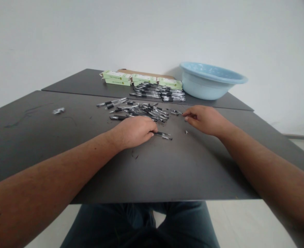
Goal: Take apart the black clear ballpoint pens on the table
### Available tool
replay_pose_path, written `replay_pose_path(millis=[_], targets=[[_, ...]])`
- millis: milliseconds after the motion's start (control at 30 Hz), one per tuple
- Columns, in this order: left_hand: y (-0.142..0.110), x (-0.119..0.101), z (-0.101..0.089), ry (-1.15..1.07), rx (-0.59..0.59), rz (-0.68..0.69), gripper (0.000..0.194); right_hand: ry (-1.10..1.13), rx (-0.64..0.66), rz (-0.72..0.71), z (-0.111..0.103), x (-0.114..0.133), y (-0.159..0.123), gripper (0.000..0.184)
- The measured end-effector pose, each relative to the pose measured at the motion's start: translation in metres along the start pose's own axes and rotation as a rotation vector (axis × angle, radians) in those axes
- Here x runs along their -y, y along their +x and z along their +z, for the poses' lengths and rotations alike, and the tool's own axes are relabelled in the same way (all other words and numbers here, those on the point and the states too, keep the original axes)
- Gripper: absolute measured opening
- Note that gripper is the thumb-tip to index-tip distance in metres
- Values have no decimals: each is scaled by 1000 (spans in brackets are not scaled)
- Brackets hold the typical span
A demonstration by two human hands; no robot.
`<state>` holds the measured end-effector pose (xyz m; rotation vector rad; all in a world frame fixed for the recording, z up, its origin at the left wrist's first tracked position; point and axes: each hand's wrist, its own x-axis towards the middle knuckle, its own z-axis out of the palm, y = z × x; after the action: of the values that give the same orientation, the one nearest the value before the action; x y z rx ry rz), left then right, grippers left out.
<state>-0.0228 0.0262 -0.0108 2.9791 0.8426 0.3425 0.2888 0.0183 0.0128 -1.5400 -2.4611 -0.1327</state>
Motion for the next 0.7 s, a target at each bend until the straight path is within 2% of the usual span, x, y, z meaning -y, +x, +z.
replay_pose_path(millis=[133, 267, 467, 700], targets=[[0, -11, 0, -20, 16, 26, 19, 109, 85, -136, -1, 33, -2, 22], [0, -11, -1, -24, 40, 22, 21, 168, 175, -229, 6, 54, -4, 18], [0, -8, -2, -10, 44, 31, 21, 160, 234, -225, 15, 57, -4, 16], [-1, -5, -1, -58, -14, 70, 19, -30, 243, -167, 9, 63, -5, 13]])
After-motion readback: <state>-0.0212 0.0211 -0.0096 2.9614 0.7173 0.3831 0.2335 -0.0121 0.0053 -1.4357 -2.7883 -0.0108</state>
